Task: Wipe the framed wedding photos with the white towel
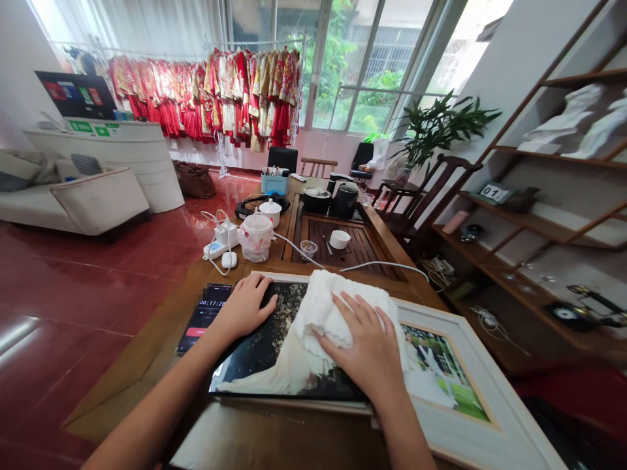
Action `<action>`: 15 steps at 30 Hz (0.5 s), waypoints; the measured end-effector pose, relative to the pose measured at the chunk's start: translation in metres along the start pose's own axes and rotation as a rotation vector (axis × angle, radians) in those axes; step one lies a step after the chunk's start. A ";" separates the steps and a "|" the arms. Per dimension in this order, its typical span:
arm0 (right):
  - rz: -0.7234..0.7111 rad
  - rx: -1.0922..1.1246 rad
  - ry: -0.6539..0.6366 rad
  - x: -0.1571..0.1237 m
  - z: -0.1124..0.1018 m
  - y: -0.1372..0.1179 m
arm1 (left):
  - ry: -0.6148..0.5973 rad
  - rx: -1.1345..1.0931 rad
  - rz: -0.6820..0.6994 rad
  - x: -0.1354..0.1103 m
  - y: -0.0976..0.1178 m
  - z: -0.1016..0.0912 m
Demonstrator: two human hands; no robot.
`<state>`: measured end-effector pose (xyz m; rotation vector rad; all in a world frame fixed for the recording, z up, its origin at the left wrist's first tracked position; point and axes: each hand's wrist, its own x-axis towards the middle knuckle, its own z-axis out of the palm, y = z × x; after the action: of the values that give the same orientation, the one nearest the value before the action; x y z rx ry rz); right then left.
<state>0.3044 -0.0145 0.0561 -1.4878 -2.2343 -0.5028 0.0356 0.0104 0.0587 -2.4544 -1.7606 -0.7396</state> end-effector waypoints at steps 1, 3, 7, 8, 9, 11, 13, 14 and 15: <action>0.003 0.000 0.004 0.000 0.000 0.000 | -0.001 0.002 -0.001 0.000 0.000 0.000; -0.004 0.007 0.010 0.001 -0.001 -0.005 | -0.004 0.004 -0.005 0.000 0.001 0.000; -0.082 0.060 -0.011 0.006 -0.008 -0.032 | -0.024 0.002 -0.015 0.000 0.001 -0.001; -0.107 0.077 -0.026 0.007 -0.009 -0.040 | -0.032 0.000 -0.014 0.000 0.000 -0.001; -0.134 0.097 -0.034 0.009 -0.011 -0.048 | -0.040 -0.003 -0.012 0.000 0.000 -0.001; -0.168 0.120 -0.055 0.011 -0.014 -0.060 | -0.053 -0.005 -0.007 0.000 -0.002 0.000; -0.172 0.127 -0.063 0.012 -0.015 -0.066 | -0.056 -0.003 -0.002 -0.001 -0.002 0.000; -0.172 0.127 -0.068 0.012 -0.016 -0.065 | -0.055 -0.001 -0.001 -0.001 -0.002 0.000; -0.174 0.124 -0.075 0.012 -0.016 -0.062 | -0.054 0.000 -0.001 -0.001 -0.002 0.000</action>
<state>0.2451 -0.0358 0.0711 -1.2773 -2.4193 -0.3574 0.0338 0.0104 0.0580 -2.4963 -1.7795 -0.6798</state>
